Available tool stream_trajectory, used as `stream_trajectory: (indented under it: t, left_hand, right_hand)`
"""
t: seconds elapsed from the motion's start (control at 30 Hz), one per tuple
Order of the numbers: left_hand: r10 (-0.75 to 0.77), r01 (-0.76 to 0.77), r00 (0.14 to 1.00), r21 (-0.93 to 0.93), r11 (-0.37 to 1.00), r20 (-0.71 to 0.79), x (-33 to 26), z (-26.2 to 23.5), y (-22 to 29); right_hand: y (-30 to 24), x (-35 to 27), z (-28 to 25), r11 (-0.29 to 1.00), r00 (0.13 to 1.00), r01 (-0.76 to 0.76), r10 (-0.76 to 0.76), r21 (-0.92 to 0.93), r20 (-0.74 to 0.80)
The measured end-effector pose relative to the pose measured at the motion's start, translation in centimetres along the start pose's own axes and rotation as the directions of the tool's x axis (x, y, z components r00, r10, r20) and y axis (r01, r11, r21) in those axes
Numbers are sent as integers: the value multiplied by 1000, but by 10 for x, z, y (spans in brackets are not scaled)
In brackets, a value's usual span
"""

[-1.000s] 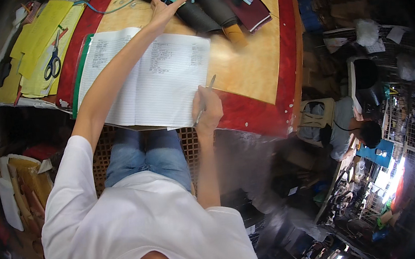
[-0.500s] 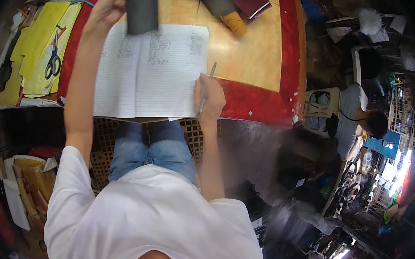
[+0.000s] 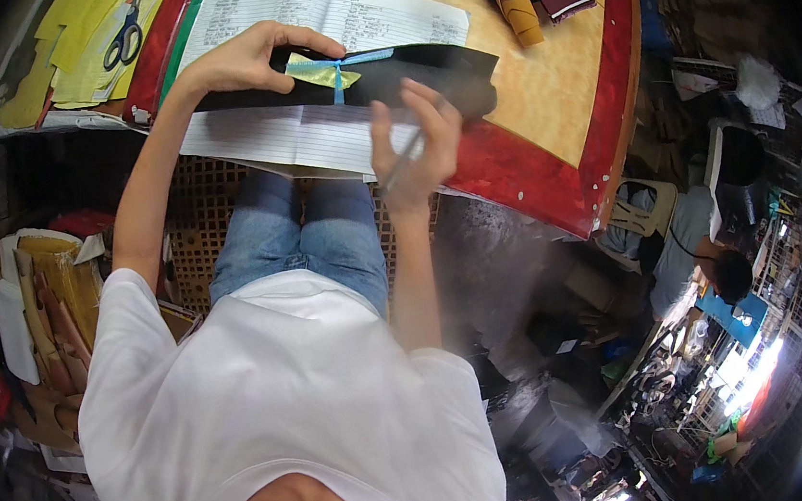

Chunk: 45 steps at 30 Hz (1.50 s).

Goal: The person folds a small piece of brown leather, wraps it with a blue ribbon, and places it on the table. Then they write on a small paper, cut it with scissors, and attach it to the leather bundle. Finally, they place several leather rolls on the table and write in a notebook.

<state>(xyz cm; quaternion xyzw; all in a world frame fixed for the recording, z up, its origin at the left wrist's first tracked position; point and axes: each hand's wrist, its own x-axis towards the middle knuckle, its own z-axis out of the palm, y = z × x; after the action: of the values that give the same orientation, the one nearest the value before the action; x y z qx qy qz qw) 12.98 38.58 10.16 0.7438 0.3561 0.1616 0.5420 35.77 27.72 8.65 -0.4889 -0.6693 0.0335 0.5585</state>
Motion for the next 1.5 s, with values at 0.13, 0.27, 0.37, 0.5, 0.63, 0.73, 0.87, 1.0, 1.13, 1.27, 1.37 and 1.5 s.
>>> stream_trajectory:
  t: [0.13,0.27,0.37,0.5,0.63,0.73,0.87,1.0,1.13,1.27,1.37,1.5]
  left_hand:
    - [212,-143,936,245,959,-282,-20,20,4]
    - [334,-198,840,332,922,-428,-41,35,-2]
    - [349,-200,806,334,921,-478,-45,40,-9]
    - [365,-203,781,347,916,-506,-44,42,-15]
    - [322,-156,785,333,930,-530,-42,47,-16]
    - [309,-100,738,356,929,-599,-38,52,-17]
    - [312,-117,737,341,933,-600,-36,53,-20]
    - [313,-142,738,317,938,-598,-36,51,-22]
    - [331,-156,738,329,931,-588,-36,51,-24]
    - [331,-157,738,328,932,-588,-37,51,-24]
    - [311,-149,750,310,939,-584,-37,51,-24]
    - [311,-162,751,294,942,-583,-37,51,-23]
  right_hand:
    - [2,5,29,975,963,-221,219,-7,155]
    - [3,2,33,981,971,-194,196,-28,138]
    - [-2,-2,32,973,962,-230,229,-11,151]
    - [-4,-1,36,951,941,-307,310,-44,136]
    - [-1,1,38,946,937,-323,326,-41,125]
    - [-1,3,34,939,928,-341,343,-35,147]
    - [-2,6,28,929,910,-368,367,-30,193]
    - [2,9,26,927,908,-376,370,-4,196]
    - [4,10,24,928,908,-372,364,2,206]
    - [3,10,22,920,898,-392,384,-7,214]
    - [2,10,21,900,879,-435,417,31,231]
    - [1,9,20,908,884,-418,411,-15,221]
